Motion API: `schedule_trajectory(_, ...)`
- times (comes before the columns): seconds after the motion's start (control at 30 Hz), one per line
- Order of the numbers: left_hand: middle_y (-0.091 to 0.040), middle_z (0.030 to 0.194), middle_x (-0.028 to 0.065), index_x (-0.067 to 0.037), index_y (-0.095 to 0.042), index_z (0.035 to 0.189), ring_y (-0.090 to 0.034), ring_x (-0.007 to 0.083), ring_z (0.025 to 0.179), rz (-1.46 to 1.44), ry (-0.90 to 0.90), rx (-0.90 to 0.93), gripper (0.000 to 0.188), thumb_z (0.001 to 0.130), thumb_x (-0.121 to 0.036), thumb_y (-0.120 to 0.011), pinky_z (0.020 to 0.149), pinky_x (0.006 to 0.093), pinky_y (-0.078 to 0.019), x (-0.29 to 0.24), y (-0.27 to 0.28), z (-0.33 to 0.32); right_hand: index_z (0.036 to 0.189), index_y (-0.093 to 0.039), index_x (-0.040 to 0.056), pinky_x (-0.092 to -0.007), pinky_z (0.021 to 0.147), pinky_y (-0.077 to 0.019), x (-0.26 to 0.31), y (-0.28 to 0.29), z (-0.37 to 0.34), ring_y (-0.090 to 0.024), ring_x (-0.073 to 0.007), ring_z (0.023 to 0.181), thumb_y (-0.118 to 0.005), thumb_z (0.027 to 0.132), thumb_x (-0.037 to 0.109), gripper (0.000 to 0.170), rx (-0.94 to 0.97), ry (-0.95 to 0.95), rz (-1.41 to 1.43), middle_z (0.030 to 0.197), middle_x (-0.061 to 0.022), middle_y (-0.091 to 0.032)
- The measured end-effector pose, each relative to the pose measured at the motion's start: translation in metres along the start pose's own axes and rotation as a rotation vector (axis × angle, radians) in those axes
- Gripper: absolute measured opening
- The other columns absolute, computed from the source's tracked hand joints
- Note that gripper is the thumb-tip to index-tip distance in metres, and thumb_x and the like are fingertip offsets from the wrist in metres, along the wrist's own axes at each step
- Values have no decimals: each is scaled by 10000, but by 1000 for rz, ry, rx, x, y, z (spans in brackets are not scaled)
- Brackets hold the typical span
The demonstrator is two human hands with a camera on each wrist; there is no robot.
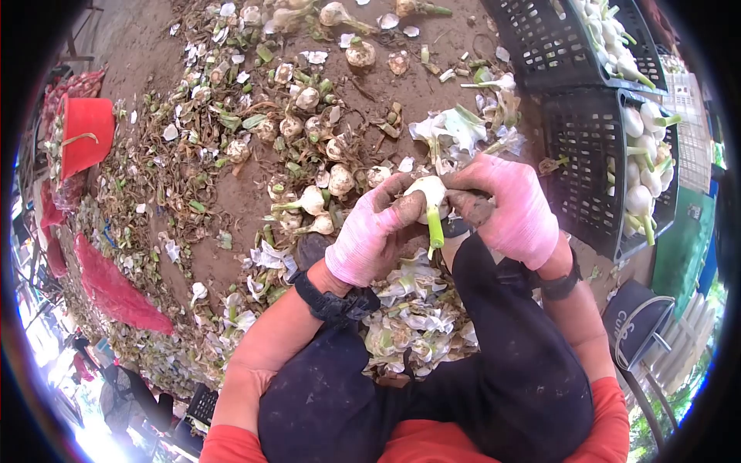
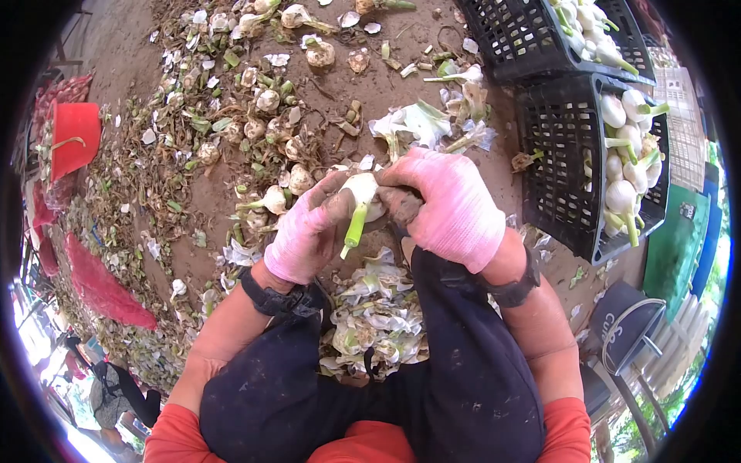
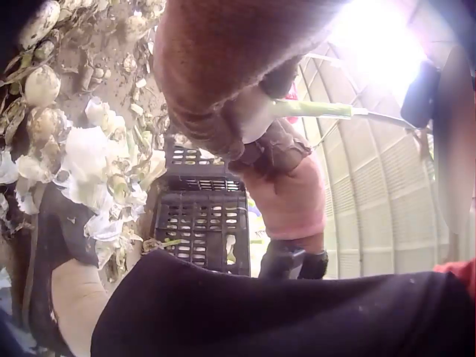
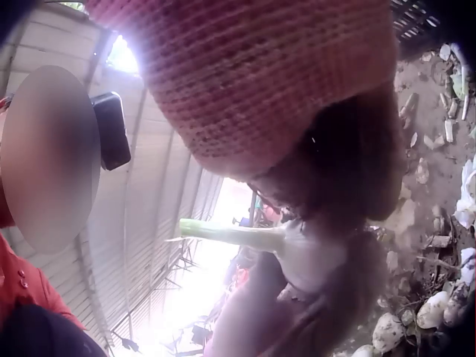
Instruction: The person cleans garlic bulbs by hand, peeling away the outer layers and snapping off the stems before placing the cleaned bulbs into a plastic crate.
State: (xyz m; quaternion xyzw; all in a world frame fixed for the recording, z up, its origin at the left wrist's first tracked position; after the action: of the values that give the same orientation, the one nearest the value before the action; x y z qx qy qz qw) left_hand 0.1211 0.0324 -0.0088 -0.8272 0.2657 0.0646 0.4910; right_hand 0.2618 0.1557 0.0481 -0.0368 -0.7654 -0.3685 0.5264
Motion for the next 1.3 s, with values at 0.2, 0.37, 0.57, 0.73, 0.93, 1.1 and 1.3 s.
schedule_trajectory(0.2,-544,1262,139,45,-288,1408,-570,221,1153,57,25,-55,682,903,-264,-627,1001,347,-456,-3,-3,-5,846,-648,15,-357,638,-518,-6,-10,-1,-658,-296,707,-666,740,57,115,-30,-59,33,767,-149,-648)
schedule_trajectory(0.37,-591,1167,110,14,-338,1397,-601,192,1059,183,97,182,718,859,-346,-649,934,320,-480,-5,-5,-1,858,-643,-6,-352,649,-520,-62,-3,16,-658,-268,702,-617,761,6,101,13,-283,36,750,-118,-661)
schedule_trajectory(0.57,-616,1119,112,-34,-419,1317,-638,206,978,123,21,122,685,763,-226,-772,857,307,-525,-4,-4,0,954,-682,-2,-361,705,-526,-80,-8,-1,-656,-251,740,-617,771,-32,197,-134,5,-72,860,-124,-671)
schedule_trajectory(0.73,-614,1110,91,-6,-493,1231,-613,199,1035,195,-49,-6,608,733,-159,-805,948,332,-483,-4,0,3,987,-706,22,-340,746,-527,-2,8,-2,-661,-233,765,-653,773,-30,226,57,-294,397,869,-135,-670)
schedule_trajectory(0.93,-619,1081,65,-8,-553,1174,-591,165,1032,262,-31,-44,530,739,-175,-806,927,309,-470,-2,2,2,960,-702,19,-368,685,-515,8,6,-5,-657,-324,766,-694,738,16,222,97,-35,21,840,-155,-661)
schedule_trajectory(1.1,-626,1062,62,-7,-573,1147,-605,152,968,290,-36,-58,466,765,-162,-792,872,291,-485,-1,2,0,910,-692,31,-380,685,-518,2,-2,-8,-650,-344,771,-697,707,26,203,74,52,-61,822,-155,-654)
schedule_trajectory(1.3,-630,1066,58,-20,-573,1151,-599,154,980,290,12,-65,496,746,-194,-802,901,299,-471,1,4,0,853,-664,26,-381,667,-523,-1,-7,-7,-651,-338,744,-695,695,45,163,57,5,-33,800,-157,-650)
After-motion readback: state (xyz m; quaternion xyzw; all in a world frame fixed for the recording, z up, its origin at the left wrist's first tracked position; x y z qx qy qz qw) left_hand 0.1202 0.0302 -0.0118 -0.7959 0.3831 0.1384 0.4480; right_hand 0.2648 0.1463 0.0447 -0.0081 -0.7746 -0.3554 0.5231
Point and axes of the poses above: each hand's wrist, its own z-axis towards the middle knuckle, its own y-axis out of the back of the hand, x = y × z, the point moved 2 cm from there along z, towards the middle knuckle
